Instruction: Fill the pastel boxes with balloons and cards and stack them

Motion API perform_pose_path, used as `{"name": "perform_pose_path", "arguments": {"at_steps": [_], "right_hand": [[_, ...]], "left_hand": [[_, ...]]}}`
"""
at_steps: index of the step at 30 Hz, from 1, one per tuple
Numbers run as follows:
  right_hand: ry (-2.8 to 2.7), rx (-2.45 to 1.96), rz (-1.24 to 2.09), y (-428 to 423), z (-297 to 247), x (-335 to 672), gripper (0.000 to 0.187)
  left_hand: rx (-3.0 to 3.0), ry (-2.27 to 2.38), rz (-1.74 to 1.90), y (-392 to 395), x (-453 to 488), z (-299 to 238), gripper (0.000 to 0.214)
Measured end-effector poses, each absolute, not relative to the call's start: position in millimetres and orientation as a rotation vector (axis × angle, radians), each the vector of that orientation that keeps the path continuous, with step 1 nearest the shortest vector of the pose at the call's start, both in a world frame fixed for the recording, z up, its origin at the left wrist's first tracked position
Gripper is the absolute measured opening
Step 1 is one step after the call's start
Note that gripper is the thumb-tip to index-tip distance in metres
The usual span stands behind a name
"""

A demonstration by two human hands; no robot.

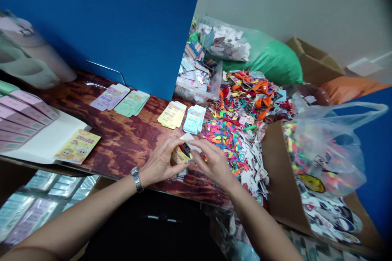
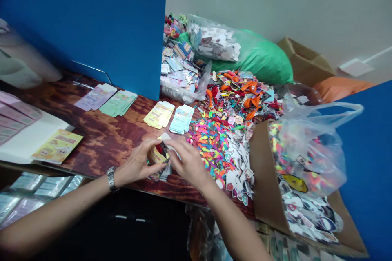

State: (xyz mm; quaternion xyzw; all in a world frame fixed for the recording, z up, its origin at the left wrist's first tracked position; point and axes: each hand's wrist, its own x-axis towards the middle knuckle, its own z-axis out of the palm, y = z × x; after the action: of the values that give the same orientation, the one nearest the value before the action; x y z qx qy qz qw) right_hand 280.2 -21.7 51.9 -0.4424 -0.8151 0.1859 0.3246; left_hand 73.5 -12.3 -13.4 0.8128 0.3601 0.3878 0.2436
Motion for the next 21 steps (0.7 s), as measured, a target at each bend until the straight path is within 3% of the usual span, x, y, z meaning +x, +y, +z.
{"name": "perform_pose_path", "arguments": {"at_steps": [3,5,9,14,21], "right_hand": [[-1.995,-1.287,0.399,-30,43,267,0.041],[-1.927,-1.287,0.417,-33,40,261,0.036],[-1.814,-1.227,0.67,-31,44,259,0.024],[-1.62,-1.278,0.976,-25,41,257,0.019],[-1.793,-1.31,0.564,-33,40,247,0.022]], "left_hand": [[2.26,0.989,1.069,-13,74,-13,0.069],[2.256,1.028,1.051,-15,74,-13,0.078],[2.24,1.127,0.944,-18,74,-9,0.094],[2.25,1.175,0.877,-19,76,-5,0.094],[2.435,1.226,0.872,-19,77,-8,0.097]]}}
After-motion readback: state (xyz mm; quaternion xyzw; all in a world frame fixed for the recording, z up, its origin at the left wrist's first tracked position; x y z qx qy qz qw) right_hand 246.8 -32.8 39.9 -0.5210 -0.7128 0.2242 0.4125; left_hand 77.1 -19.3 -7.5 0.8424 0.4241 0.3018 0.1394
